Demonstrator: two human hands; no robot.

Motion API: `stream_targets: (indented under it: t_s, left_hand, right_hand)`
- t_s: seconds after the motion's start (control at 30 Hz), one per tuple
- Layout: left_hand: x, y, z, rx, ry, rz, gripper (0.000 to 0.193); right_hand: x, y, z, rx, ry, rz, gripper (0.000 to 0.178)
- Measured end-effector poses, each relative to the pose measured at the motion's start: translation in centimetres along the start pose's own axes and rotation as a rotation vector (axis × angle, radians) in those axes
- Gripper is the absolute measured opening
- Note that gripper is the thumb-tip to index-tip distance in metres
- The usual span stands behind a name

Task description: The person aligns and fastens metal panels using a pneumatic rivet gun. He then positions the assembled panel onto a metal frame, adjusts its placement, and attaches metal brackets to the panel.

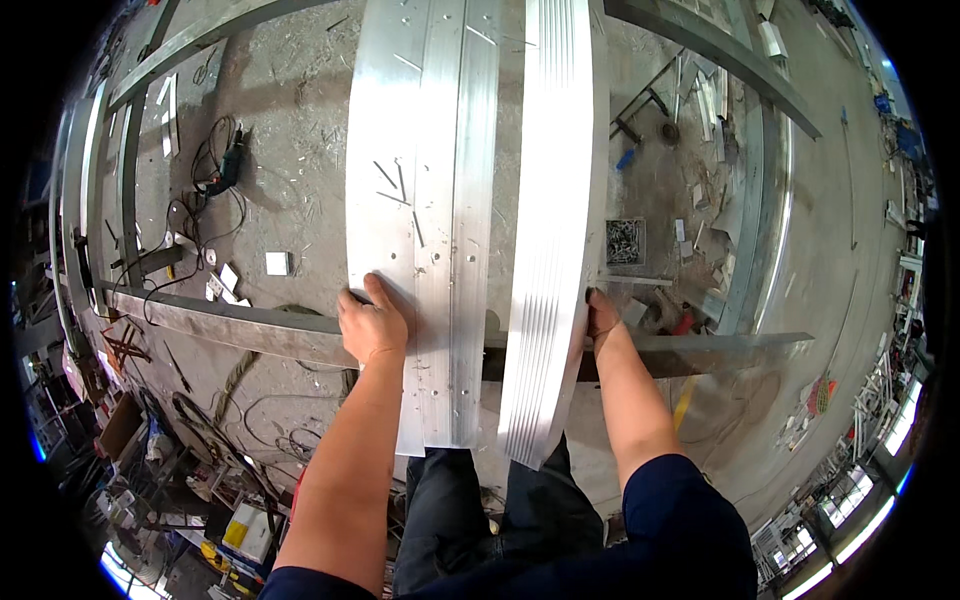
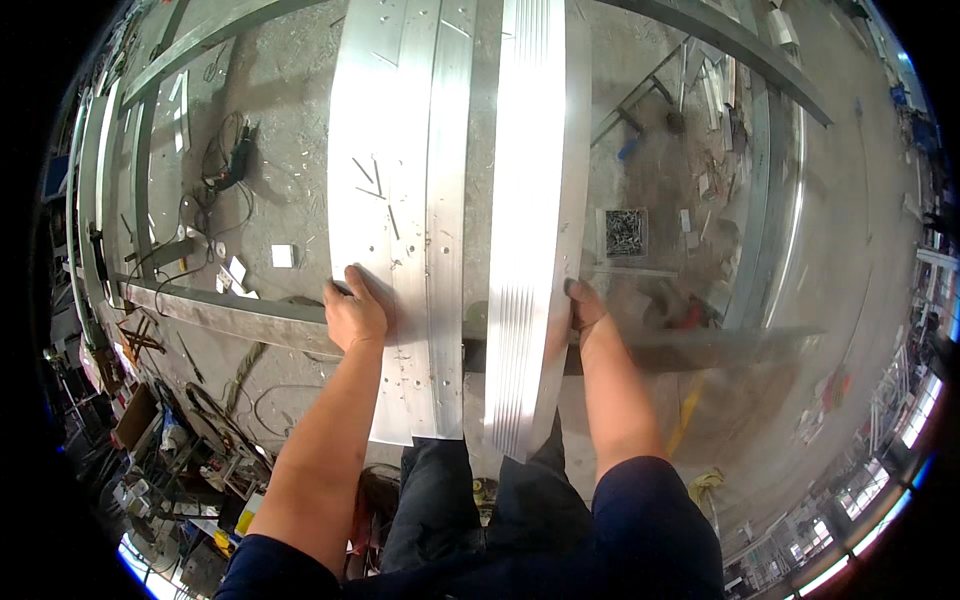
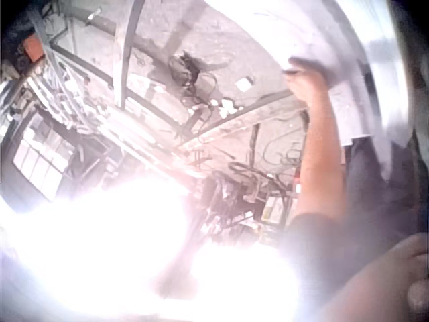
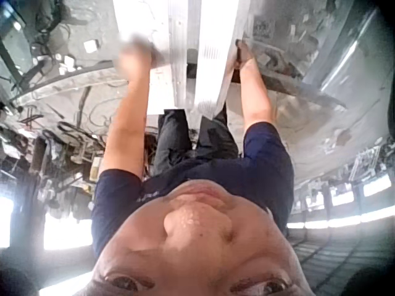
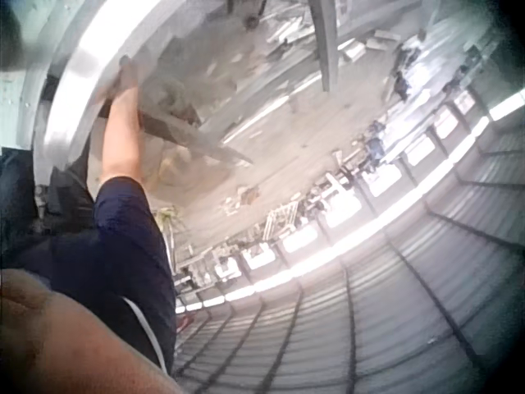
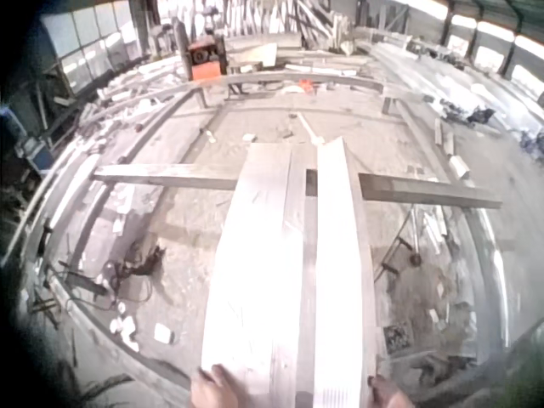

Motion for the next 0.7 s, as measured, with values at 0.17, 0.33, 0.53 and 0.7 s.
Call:
stream_targets:
  t_s: [0.17, 0.33, 0.53, 0.7]
  left_hand:
    - [-0.1, 0.2, 0.6, 0.001, 0.001, -0.004, 0.067]
    - [-0.2, -0.4, -0.3, 0.010, -0.002, 0.025, 0.067]
    - [0.5, -0.3, -0.1, 0.033, 0.002, 0.047, 0.066]
    - [0.2, -0.2, -0.2, 0.047, 0.019, 0.069, 0.065]
  right_hand:
    - [-2.3, -0.7, 1.0, -0.023, -0.070, -0.025, 0.086]
    - [-3.4, -0.2, 1.1, 0.065, -0.015, 0.137, 0.096]
    - [-9.1, -0.4, 2.7, 0.155, -0.202, 0.140, 0.096]
    - [-11.8, 0.0, 2.3, 0.247, -0.248, 0.154, 0.088]
Point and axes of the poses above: each hand's wrist, its own y-axis towards the middle knuckle, its own x-axis out of the back of the hand, z = x × y, the point moved 8 cm from there along y, towards the middle knuckle, and after that the axes turned 13 degrees about z, right-handed, at the moved point
